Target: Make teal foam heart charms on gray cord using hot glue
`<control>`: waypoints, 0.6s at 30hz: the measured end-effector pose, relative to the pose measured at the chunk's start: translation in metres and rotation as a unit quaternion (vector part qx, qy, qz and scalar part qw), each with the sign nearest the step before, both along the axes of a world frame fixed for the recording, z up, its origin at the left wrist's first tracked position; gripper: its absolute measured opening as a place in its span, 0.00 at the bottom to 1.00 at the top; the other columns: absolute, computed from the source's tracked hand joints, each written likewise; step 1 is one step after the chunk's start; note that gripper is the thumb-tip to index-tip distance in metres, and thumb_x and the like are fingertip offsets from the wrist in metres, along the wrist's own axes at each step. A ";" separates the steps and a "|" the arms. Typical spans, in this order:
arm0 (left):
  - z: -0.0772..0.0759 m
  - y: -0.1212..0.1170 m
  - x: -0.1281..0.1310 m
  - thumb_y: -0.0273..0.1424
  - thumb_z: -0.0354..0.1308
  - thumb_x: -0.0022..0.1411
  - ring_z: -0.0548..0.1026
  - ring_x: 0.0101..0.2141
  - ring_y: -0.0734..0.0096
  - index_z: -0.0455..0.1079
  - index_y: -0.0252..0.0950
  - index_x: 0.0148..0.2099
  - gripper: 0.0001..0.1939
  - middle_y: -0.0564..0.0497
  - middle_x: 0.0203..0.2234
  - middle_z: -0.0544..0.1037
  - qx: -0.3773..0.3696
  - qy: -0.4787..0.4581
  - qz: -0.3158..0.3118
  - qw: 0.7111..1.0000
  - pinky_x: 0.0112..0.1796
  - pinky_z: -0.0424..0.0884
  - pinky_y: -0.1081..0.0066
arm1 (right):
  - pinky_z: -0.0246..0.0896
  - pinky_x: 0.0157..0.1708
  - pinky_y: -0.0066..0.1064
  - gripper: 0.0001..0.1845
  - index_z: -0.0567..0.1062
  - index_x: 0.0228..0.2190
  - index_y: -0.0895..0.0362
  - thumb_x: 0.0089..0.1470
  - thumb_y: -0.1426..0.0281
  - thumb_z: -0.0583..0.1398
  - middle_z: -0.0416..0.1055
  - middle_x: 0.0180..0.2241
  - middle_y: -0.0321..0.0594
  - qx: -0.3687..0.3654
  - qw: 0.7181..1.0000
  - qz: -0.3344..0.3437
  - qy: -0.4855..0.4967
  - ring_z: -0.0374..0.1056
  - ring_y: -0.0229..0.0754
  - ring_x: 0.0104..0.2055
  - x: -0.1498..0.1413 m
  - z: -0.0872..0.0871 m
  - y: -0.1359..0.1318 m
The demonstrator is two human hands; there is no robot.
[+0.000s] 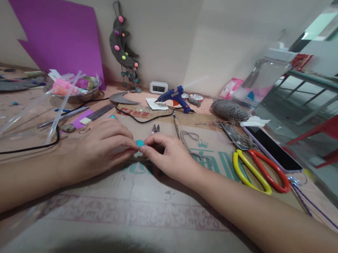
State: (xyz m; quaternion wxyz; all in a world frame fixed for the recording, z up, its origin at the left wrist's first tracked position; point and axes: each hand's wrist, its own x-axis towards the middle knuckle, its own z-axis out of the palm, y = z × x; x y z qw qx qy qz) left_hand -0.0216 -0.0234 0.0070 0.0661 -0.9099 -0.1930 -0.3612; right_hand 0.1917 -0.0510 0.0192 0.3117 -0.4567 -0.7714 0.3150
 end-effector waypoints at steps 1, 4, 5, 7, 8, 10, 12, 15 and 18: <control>0.000 0.000 0.000 0.32 0.59 0.64 0.72 0.36 0.67 0.70 0.37 0.39 0.04 0.50 0.32 0.77 -0.002 0.003 -0.001 1.000 0.39 0.67 0.64 | 0.62 0.36 0.29 0.09 0.76 0.30 0.57 0.57 0.65 0.59 0.74 0.31 0.37 -0.002 1.000 0.000 0.002 0.69 0.38 0.34 0.000 0.000 0.000; 0.000 0.000 0.000 0.32 0.60 0.64 0.72 0.36 0.66 0.71 0.37 0.39 0.04 0.50 0.32 0.77 -0.012 0.003 0.004 1.000 0.39 0.67 0.64 | 0.62 0.35 0.29 0.10 0.76 0.30 0.57 0.57 0.64 0.59 0.74 0.30 0.37 -0.009 1.000 0.001 0.005 0.69 0.39 0.34 0.000 -0.001 0.000; 0.000 0.000 0.000 0.32 0.60 0.64 0.72 0.36 0.66 0.71 0.37 0.39 0.04 0.50 0.32 0.77 -0.016 0.001 0.005 1.000 0.39 0.67 0.64 | 0.62 0.35 0.29 0.10 0.76 0.30 0.57 0.58 0.64 0.59 0.74 0.30 0.37 -0.012 1.000 0.000 0.005 0.69 0.39 0.33 0.000 -0.001 0.000; -0.001 0.000 -0.001 0.32 0.60 0.64 0.72 0.36 0.65 0.71 0.37 0.39 0.04 0.50 0.33 0.77 -0.027 -0.001 0.005 1.000 0.40 0.67 0.63 | 0.63 0.35 0.29 0.10 0.75 0.31 0.57 0.58 0.64 0.59 0.74 0.30 0.37 -0.012 1.000 0.000 0.004 0.69 0.39 0.33 0.000 -0.001 -0.001; -0.001 0.000 -0.001 0.32 0.60 0.64 0.72 0.37 0.65 0.71 0.37 0.39 0.04 0.49 0.33 0.77 -0.033 -0.003 0.004 0.999 0.40 0.66 0.63 | 0.63 0.35 0.29 0.10 0.75 0.30 0.57 0.58 0.64 0.59 0.74 0.30 0.37 -0.009 1.000 0.001 0.005 0.69 0.39 0.33 0.000 -0.001 -0.001; -0.002 0.000 -0.001 0.31 0.59 0.64 0.72 0.37 0.66 0.71 0.37 0.39 0.04 0.50 0.33 0.77 -0.047 -0.007 0.000 0.999 0.41 0.66 0.63 | 0.63 0.36 0.29 0.10 0.76 0.30 0.57 0.57 0.64 0.59 0.74 0.30 0.37 -0.004 1.000 0.004 0.005 0.69 0.39 0.34 0.000 -0.001 -0.001; -0.002 0.000 -0.001 0.31 0.59 0.64 0.72 0.37 0.66 0.71 0.37 0.39 0.03 0.50 0.33 0.77 -0.063 -0.011 -0.003 0.998 0.41 0.66 0.64 | 0.63 0.36 0.29 0.10 0.76 0.30 0.57 0.57 0.64 0.59 0.75 0.31 0.37 -0.002 1.000 0.003 0.007 0.69 0.39 0.34 -0.001 -0.001 -0.001; -0.005 0.000 -0.001 0.32 0.58 0.65 0.72 0.37 0.67 0.69 0.36 0.39 0.05 0.50 0.33 0.76 -0.102 -0.021 0.006 0.995 0.40 0.66 0.65 | 0.62 0.35 0.29 0.10 0.76 0.30 0.57 0.58 0.64 0.59 0.74 0.30 0.37 -0.010 1.000 -0.002 0.010 0.69 0.38 0.33 -0.001 0.000 -0.001; -0.007 0.000 0.000 0.35 0.57 0.65 0.72 0.35 0.67 0.66 0.35 0.38 0.08 0.50 0.33 0.75 -0.152 -0.032 0.027 0.987 0.38 0.67 0.66 | 0.62 0.34 0.28 0.11 0.75 0.30 0.57 0.57 0.62 0.59 0.74 0.29 0.36 -0.017 1.000 -0.013 0.013 0.68 0.37 0.32 -0.001 0.001 -0.001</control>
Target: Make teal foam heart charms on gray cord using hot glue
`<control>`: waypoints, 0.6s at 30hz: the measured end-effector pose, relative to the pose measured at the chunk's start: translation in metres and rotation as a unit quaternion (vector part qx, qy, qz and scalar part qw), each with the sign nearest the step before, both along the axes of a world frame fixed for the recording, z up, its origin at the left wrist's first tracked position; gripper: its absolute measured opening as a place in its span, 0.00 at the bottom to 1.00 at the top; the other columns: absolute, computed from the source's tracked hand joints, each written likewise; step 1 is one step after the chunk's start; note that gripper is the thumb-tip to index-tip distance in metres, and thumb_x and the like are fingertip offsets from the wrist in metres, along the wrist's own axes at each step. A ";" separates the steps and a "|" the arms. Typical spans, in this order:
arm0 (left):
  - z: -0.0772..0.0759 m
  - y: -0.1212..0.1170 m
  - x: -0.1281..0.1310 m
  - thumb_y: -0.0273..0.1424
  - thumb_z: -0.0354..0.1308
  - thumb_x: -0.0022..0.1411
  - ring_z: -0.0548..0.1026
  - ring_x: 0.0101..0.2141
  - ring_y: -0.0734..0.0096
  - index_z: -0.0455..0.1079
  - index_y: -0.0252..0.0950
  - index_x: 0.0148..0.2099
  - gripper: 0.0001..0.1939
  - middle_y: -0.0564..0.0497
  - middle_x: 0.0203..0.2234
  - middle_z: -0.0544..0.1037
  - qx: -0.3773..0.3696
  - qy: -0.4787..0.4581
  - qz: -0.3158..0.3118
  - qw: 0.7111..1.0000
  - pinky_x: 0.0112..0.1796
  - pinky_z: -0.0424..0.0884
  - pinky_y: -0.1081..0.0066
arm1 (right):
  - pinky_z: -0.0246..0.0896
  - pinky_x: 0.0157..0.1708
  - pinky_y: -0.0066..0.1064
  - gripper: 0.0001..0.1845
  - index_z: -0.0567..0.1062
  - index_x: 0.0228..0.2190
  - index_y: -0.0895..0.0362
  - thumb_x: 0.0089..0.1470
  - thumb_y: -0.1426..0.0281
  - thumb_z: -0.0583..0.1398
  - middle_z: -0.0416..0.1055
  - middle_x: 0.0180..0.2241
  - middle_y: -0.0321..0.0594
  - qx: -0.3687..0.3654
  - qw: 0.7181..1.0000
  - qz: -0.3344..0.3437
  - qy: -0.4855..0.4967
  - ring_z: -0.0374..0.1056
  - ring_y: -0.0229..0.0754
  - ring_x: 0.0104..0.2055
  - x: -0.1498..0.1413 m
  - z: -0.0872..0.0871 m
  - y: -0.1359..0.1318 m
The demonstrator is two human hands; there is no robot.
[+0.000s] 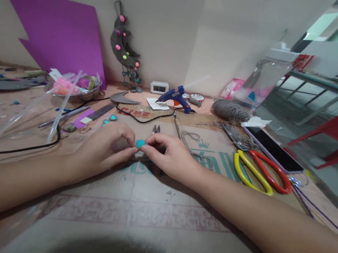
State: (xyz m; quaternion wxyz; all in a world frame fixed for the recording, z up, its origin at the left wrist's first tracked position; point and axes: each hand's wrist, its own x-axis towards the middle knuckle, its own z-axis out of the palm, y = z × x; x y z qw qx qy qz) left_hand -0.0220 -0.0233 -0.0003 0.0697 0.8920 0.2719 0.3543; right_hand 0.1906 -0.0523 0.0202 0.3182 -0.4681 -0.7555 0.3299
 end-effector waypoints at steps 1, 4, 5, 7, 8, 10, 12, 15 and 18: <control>-0.001 0.000 0.000 0.36 0.58 0.65 0.72 0.35 0.67 0.66 0.36 0.39 0.08 0.50 0.33 0.75 -0.015 -0.001 0.009 1.000 0.37 0.67 0.66 | 0.62 0.33 0.28 0.11 0.75 0.30 0.57 0.57 0.63 0.59 0.74 0.29 0.36 -0.002 1.000 -0.007 0.001 0.68 0.37 0.31 0.000 0.000 0.000; 0.000 -0.002 -0.001 0.37 0.60 0.62 0.72 0.36 0.65 0.66 0.35 0.42 0.12 0.49 0.35 0.74 -0.046 0.006 0.019 0.999 0.37 0.67 0.65 | 0.61 0.30 0.28 0.11 0.75 0.30 0.57 0.57 0.63 0.59 0.73 0.28 0.35 -0.008 1.000 -0.028 0.001 0.67 0.36 0.29 0.000 0.001 0.000; 0.001 -0.002 -0.001 0.37 0.60 0.62 0.72 0.37 0.65 0.66 0.35 0.42 0.12 0.49 0.36 0.75 -0.052 0.009 0.013 0.999 0.38 0.67 0.65 | 0.60 0.30 0.28 0.11 0.75 0.30 0.57 0.57 0.63 0.59 0.73 0.28 0.35 -0.004 1.000 -0.030 0.001 0.67 0.36 0.28 0.000 0.000 0.001; 0.003 -0.003 0.000 0.36 0.57 0.65 0.72 0.38 0.64 0.67 0.35 0.42 0.10 0.48 0.36 0.75 -0.060 0.015 -0.007 0.998 0.39 0.66 0.64 | 0.61 0.31 0.28 0.11 0.75 0.30 0.56 0.58 0.63 0.59 0.74 0.28 0.35 0.012 1.000 -0.022 -0.004 0.68 0.37 0.30 0.000 0.000 0.001; 0.004 -0.002 0.001 0.35 0.55 0.66 0.71 0.38 0.64 0.67 0.35 0.41 0.09 0.48 0.35 0.74 -0.063 0.017 -0.016 0.998 0.40 0.66 0.64 | 0.61 0.32 0.28 0.10 0.75 0.30 0.56 0.58 0.63 0.59 0.74 0.28 0.35 0.019 1.000 -0.015 -0.008 0.68 0.37 0.31 0.000 -0.001 0.001; 0.006 -0.001 0.003 0.33 0.52 0.68 0.70 0.36 0.65 0.68 0.34 0.39 0.09 0.49 0.33 0.74 -0.064 0.023 -0.029 0.997 0.39 0.65 0.64 | 0.61 0.35 0.28 0.09 0.75 0.29 0.57 0.58 0.65 0.59 0.74 0.29 0.36 0.028 0.999 -0.003 -0.016 0.68 0.37 0.33 0.000 -0.001 0.001; 0.007 -0.001 0.004 0.33 0.50 0.69 0.69 0.35 0.65 0.68 0.34 0.36 0.10 0.49 0.30 0.73 -0.065 0.031 -0.034 0.997 0.38 0.64 0.65 | 0.60 0.35 0.28 0.09 0.75 0.29 0.57 0.58 0.65 0.59 0.74 0.29 0.35 0.029 0.999 0.006 -0.019 0.68 0.37 0.33 0.000 -0.001 0.000; 0.008 -0.001 0.004 0.32 0.50 0.69 0.69 0.34 0.66 0.67 0.34 0.35 0.11 0.50 0.29 0.72 -0.081 0.027 -0.026 0.996 0.37 0.64 0.65 | 0.60 0.35 0.28 0.12 0.75 0.30 0.57 0.61 0.63 0.57 0.74 0.30 0.36 0.036 0.999 0.021 -0.011 0.68 0.37 0.33 0.002 -0.001 0.000; 0.008 -0.002 0.002 0.32 0.50 0.69 0.68 0.33 0.68 0.66 0.34 0.34 0.11 0.50 0.29 0.71 -0.104 0.009 -0.006 0.994 0.36 0.64 0.67 | 0.61 0.37 0.29 0.13 0.75 0.34 0.57 0.62 0.62 0.55 0.74 0.32 0.37 0.055 0.998 0.026 -0.003 0.68 0.37 0.35 0.003 -0.002 0.002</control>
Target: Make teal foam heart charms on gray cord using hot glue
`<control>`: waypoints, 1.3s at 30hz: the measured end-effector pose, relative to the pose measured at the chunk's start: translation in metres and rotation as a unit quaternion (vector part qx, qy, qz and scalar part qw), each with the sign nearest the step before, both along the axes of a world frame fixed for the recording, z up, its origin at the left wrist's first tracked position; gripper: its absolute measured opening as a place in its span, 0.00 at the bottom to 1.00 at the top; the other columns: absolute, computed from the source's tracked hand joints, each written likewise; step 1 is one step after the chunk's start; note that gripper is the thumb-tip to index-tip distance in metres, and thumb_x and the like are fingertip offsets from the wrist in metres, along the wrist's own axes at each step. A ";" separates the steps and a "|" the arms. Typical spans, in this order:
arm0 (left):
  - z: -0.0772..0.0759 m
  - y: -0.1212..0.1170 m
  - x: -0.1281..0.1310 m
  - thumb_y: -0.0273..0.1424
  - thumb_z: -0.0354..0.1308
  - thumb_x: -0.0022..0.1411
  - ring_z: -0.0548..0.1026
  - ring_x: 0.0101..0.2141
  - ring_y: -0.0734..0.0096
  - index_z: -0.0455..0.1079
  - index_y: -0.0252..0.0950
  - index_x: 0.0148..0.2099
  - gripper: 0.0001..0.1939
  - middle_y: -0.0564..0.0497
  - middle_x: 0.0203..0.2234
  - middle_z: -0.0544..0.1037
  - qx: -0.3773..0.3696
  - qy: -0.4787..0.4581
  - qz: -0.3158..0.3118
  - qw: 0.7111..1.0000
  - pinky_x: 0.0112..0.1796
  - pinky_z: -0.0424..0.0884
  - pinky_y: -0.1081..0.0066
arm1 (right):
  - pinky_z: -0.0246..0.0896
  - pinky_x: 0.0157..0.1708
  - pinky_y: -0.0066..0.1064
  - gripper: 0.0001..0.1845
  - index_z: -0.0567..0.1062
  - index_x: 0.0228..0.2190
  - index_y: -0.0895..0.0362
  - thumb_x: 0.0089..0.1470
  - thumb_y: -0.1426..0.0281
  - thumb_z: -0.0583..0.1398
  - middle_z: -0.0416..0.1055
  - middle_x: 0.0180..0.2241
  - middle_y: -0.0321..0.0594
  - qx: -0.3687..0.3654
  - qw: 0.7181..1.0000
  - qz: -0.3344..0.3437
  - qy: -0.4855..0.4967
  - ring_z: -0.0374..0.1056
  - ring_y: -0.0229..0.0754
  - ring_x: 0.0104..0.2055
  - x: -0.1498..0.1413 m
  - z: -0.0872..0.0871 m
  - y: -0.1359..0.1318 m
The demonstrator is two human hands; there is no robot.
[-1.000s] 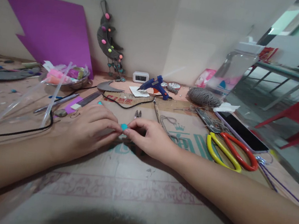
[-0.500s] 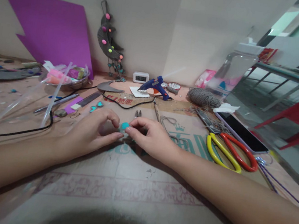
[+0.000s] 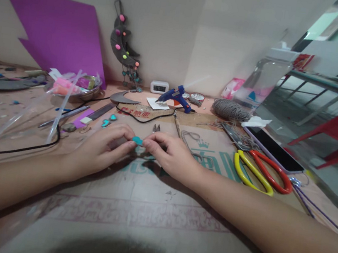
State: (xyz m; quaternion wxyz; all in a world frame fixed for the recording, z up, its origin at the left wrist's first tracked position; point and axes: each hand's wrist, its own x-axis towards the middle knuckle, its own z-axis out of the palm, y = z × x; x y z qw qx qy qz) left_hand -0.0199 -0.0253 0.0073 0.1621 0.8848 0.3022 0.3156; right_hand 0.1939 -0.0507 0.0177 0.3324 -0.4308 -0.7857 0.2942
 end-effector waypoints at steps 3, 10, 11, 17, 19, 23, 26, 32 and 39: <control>0.000 0.000 -0.001 0.31 0.50 0.68 0.68 0.32 0.69 0.65 0.35 0.34 0.10 0.51 0.29 0.71 -0.006 -0.008 0.010 1.000 0.34 0.63 0.68 | 0.61 0.40 0.30 0.08 0.76 0.34 0.57 0.57 0.65 0.61 0.75 0.35 0.38 0.031 0.999 -0.014 -0.016 0.69 0.39 0.39 -0.001 -0.003 0.002; 0.000 0.003 0.000 0.32 0.51 0.68 0.68 0.32 0.70 0.65 0.36 0.34 0.09 0.52 0.28 0.71 0.000 -0.018 0.003 1.000 0.34 0.65 0.68 | 0.61 0.41 0.31 0.09 0.76 0.31 0.56 0.60 0.67 0.58 0.75 0.34 0.39 0.070 0.996 -0.024 -0.039 0.69 0.40 0.38 0.000 -0.002 0.002; 0.001 0.003 0.000 0.32 0.51 0.68 0.69 0.32 0.70 0.65 0.36 0.34 0.09 0.52 0.28 0.71 0.000 -0.018 0.003 1.000 0.34 0.65 0.68 | 0.61 0.40 0.31 0.09 0.76 0.32 0.56 0.60 0.66 0.58 0.75 0.34 0.39 0.064 0.997 -0.032 -0.035 0.69 0.40 0.38 0.000 -0.001 0.002; 0.002 0.002 0.001 0.32 0.51 0.68 0.69 0.31 0.70 0.67 0.36 0.33 0.10 0.52 0.28 0.71 -0.018 -0.022 0.010 1.000 0.33 0.65 0.69 | 0.62 0.39 0.31 0.11 0.77 0.36 0.55 0.59 0.62 0.58 0.76 0.35 0.39 0.015 0.998 -0.054 0.001 0.70 0.40 0.38 0.000 0.000 0.002; 0.001 0.002 0.002 0.33 0.51 0.68 0.70 0.32 0.70 0.67 0.35 0.34 0.10 0.52 0.29 0.72 -0.020 -0.026 0.006 0.999 0.34 0.66 0.69 | 0.62 0.40 0.32 0.11 0.77 0.36 0.55 0.58 0.62 0.59 0.76 0.36 0.39 0.012 0.999 -0.047 0.004 0.70 0.41 0.39 -0.001 0.001 0.001; 0.000 0.001 0.001 0.33 0.51 0.68 0.70 0.33 0.68 0.68 0.35 0.35 0.10 0.51 0.29 0.72 -0.001 -0.012 -0.011 1.000 0.36 0.66 0.67 | 0.61 0.41 0.31 0.11 0.75 0.32 0.56 0.60 0.64 0.57 0.75 0.34 0.39 0.022 1.000 -0.014 -0.009 0.69 0.40 0.39 -0.001 0.001 0.000; 0.000 0.001 0.001 0.33 0.51 0.68 0.70 0.33 0.69 0.68 0.35 0.35 0.10 0.51 0.29 0.72 -0.004 -0.005 -0.014 1.000 0.35 0.66 0.68 | 0.59 0.36 0.29 0.15 0.72 0.28 0.57 0.62 0.63 0.54 0.71 0.29 0.37 0.010 1.000 -0.011 -0.010 0.67 0.37 0.34 -0.001 0.001 -0.001; 0.001 0.003 0.002 0.34 0.50 0.69 0.70 0.31 0.70 0.67 0.36 0.33 0.11 0.52 0.28 0.72 -0.029 0.004 -0.018 0.999 0.34 0.67 0.68 | 0.57 0.31 0.27 0.11 0.72 0.30 0.56 0.60 0.63 0.55 0.69 0.27 0.34 -0.029 0.999 -0.041 0.009 0.65 0.36 0.30 -0.002 0.002 -0.002; -0.003 0.002 -0.001 0.36 0.58 0.64 0.73 0.39 0.66 0.64 0.38 0.48 0.13 0.49 0.38 0.74 0.035 -0.027 0.026 0.999 0.40 0.70 0.65 | 0.58 0.29 0.27 0.12 0.73 0.30 0.58 0.57 0.62 0.57 0.69 0.26 0.35 -0.101 0.992 -0.047 0.058 0.64 0.35 0.28 -0.002 -0.001 0.003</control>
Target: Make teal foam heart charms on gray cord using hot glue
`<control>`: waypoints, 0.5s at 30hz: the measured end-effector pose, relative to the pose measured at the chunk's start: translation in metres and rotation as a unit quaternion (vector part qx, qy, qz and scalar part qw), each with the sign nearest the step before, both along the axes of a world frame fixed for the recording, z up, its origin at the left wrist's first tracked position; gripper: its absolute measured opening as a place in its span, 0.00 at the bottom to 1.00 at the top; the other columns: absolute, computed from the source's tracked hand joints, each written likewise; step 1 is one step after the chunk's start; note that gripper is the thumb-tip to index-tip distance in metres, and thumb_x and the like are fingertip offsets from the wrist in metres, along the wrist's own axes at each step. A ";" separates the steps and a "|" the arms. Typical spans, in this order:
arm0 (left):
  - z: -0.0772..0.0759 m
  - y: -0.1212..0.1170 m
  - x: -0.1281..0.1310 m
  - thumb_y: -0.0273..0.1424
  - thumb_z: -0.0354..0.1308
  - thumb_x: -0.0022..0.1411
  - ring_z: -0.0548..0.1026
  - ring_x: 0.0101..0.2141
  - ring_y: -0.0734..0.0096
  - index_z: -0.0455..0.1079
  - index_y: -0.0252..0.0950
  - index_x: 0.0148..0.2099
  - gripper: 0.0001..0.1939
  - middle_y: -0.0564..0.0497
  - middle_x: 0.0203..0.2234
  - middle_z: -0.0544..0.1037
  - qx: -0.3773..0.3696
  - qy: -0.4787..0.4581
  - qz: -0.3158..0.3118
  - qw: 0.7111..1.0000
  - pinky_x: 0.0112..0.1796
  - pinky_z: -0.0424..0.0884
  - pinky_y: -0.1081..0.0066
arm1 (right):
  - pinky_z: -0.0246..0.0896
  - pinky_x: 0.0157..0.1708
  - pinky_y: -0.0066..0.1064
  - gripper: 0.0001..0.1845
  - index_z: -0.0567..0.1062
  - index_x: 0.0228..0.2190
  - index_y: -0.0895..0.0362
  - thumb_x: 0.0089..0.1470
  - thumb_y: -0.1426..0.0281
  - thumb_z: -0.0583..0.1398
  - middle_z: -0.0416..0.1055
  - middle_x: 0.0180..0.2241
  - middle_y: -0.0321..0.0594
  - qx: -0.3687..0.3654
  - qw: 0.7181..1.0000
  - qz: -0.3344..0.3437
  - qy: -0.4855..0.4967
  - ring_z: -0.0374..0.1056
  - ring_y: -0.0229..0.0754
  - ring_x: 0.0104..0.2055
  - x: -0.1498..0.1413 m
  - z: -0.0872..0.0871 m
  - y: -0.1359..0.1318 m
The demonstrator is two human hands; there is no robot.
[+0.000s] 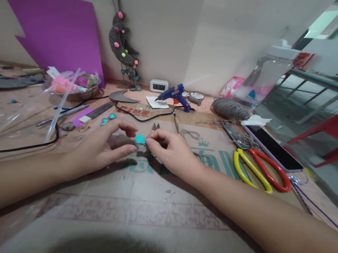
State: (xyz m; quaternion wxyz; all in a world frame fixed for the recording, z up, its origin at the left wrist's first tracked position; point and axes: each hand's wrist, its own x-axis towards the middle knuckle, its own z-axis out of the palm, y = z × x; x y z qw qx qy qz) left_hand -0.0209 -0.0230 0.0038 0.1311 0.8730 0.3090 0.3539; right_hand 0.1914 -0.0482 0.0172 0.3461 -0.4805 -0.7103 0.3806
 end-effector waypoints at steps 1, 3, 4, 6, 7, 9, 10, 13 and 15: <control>-0.001 0.000 0.000 0.36 0.60 0.63 0.72 0.41 0.64 0.64 0.39 0.50 0.15 0.48 0.40 0.74 0.029 0.001 0.002 1.000 0.42 0.70 0.64 | 0.59 0.29 0.27 0.12 0.73 0.30 0.58 0.57 0.62 0.57 0.69 0.26 0.34 -0.007 1.000 0.000 0.007 0.64 0.35 0.28 -0.001 0.000 0.000; -0.001 -0.001 -0.001 0.35 0.61 0.63 0.71 0.44 0.63 0.64 0.40 0.50 0.15 0.48 0.43 0.73 0.086 0.018 -0.009 0.996 0.44 0.69 0.62 | 0.59 0.29 0.27 0.11 0.73 0.29 0.58 0.57 0.63 0.57 0.69 0.25 0.34 -0.022 1.000 -0.004 0.010 0.64 0.35 0.27 -0.002 0.000 0.000; -0.001 -0.002 -0.001 0.34 0.60 0.63 0.71 0.44 0.63 0.65 0.40 0.49 0.13 0.48 0.43 0.72 0.107 0.028 -0.016 0.994 0.45 0.69 0.61 | 0.59 0.27 0.26 0.11 0.73 0.29 0.57 0.57 0.63 0.57 0.69 0.25 0.33 -0.031 0.999 -0.005 0.007 0.64 0.34 0.26 -0.003 0.000 -0.001; 0.000 -0.002 0.000 0.34 0.59 0.64 0.70 0.43 0.64 0.68 0.40 0.46 0.08 0.48 0.42 0.71 0.134 0.044 -0.017 0.990 0.44 0.68 0.61 | 0.58 0.24 0.25 0.11 0.72 0.29 0.57 0.57 0.63 0.56 0.68 0.23 0.33 -0.048 0.999 -0.005 0.001 0.64 0.34 0.24 -0.004 0.001 -0.003; 0.001 -0.002 0.000 0.33 0.58 0.65 0.70 0.43 0.64 0.68 0.40 0.44 0.07 0.48 0.42 0.71 0.142 0.050 -0.015 0.989 0.44 0.68 0.61 | 0.57 0.23 0.25 0.11 0.72 0.29 0.57 0.57 0.63 0.56 0.68 0.22 0.32 -0.056 0.998 -0.004 0.000 0.64 0.34 0.23 -0.005 0.002 -0.005; 0.002 -0.003 0.000 0.33 0.57 0.65 0.70 0.42 0.64 0.69 0.40 0.43 0.05 0.48 0.41 0.71 0.153 0.056 -0.012 0.987 0.43 0.67 0.62 | 0.56 0.20 0.24 0.11 0.72 0.30 0.57 0.57 0.63 0.56 0.68 0.21 0.32 -0.066 0.998 -0.003 -0.003 0.64 0.33 0.21 -0.005 0.003 -0.007; 0.002 -0.003 0.000 0.33 0.57 0.65 0.70 0.42 0.65 0.70 0.40 0.42 0.05 0.48 0.41 0.72 0.156 0.059 -0.010 0.986 0.43 0.67 0.62 | 0.57 0.20 0.24 0.11 0.73 0.30 0.57 0.57 0.63 0.56 0.69 0.22 0.32 -0.067 0.998 -0.003 -0.004 0.64 0.33 0.21 -0.005 0.003 -0.007; 0.002 -0.002 0.000 0.33 0.57 0.65 0.70 0.41 0.65 0.70 0.39 0.42 0.05 0.48 0.40 0.72 0.162 0.067 -0.009 0.984 0.43 0.67 0.62 | 0.59 0.21 0.25 0.11 0.73 0.31 0.57 0.58 0.64 0.56 0.71 0.23 0.34 -0.063 0.998 0.002 -0.010 0.66 0.34 0.21 -0.005 0.004 -0.007; 0.002 -0.002 0.000 0.32 0.56 0.65 0.71 0.41 0.65 0.70 0.39 0.41 0.04 0.48 0.40 0.73 0.171 0.070 -0.010 0.983 0.42 0.67 0.62 | 0.60 0.22 0.25 0.11 0.74 0.31 0.57 0.58 0.64 0.56 0.72 0.24 0.35 -0.056 0.998 0.007 -0.013 0.67 0.34 0.22 -0.005 0.004 -0.007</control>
